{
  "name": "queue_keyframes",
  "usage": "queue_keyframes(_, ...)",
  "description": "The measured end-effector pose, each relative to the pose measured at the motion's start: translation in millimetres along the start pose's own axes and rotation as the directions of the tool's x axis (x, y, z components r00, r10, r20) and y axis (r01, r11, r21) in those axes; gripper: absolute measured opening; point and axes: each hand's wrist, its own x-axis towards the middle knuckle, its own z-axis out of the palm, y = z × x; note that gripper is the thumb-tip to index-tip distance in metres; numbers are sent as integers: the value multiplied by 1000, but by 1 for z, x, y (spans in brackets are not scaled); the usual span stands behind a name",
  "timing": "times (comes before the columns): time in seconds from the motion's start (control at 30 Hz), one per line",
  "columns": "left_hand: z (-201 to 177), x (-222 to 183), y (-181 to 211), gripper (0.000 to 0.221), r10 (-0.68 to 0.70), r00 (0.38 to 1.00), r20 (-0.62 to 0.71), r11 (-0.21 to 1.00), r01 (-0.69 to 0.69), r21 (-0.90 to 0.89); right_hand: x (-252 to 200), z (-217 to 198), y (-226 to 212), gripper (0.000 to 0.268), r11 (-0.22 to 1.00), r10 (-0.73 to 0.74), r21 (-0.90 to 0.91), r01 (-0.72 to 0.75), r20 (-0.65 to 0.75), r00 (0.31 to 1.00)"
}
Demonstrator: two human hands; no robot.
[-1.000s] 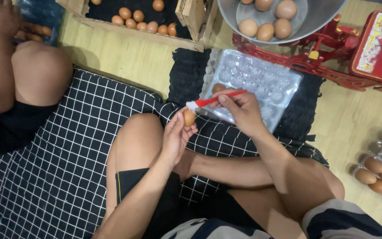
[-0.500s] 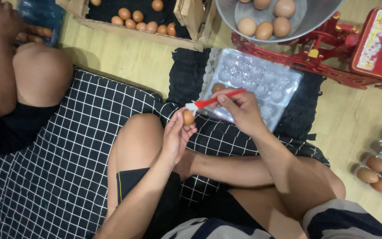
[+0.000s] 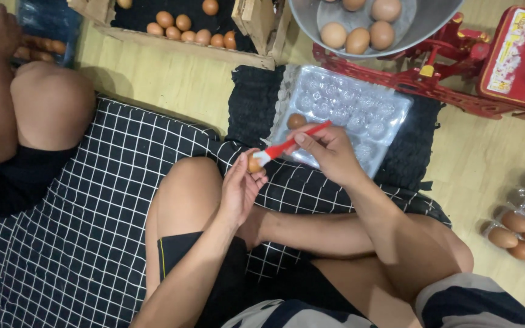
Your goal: Stamping eggs with a red marker and placing them into plastic cartons
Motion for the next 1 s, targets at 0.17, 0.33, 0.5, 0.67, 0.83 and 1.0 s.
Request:
queue_keyframes(0.17,2,0,0,40,-12,1000,16,1000,12,26,1,-1,4,15,1000,15,-18,-15,-11,1000)
queue_keyframes(0.33,8,-5,4,45,5,999,34,998,-7,60,1,-2,5,16,1000,20,-24,-19,17,1000)
queue_keyframes(0.5,21,-9,13,46,17,999,32,999,-18,42,2,-5,5,15,999,10,-47,-8,30,999)
queue_keyframes(0.67,13,-6,7,44,1,1000,11,1000,-1,9,2,-5,5,15,993,-42,-107,41,-2,999)
queue_keyframes(0.83,5,-1,-3,43,12,1000,10,998,-13,59,0,-5,3,15,995,-58,-84,58,0,998)
queue_keyframes(1.0,8,-4,1,42,32,999,35,997,-35,74,-1,-4,7,14,995,-59,-82,59,10,998)
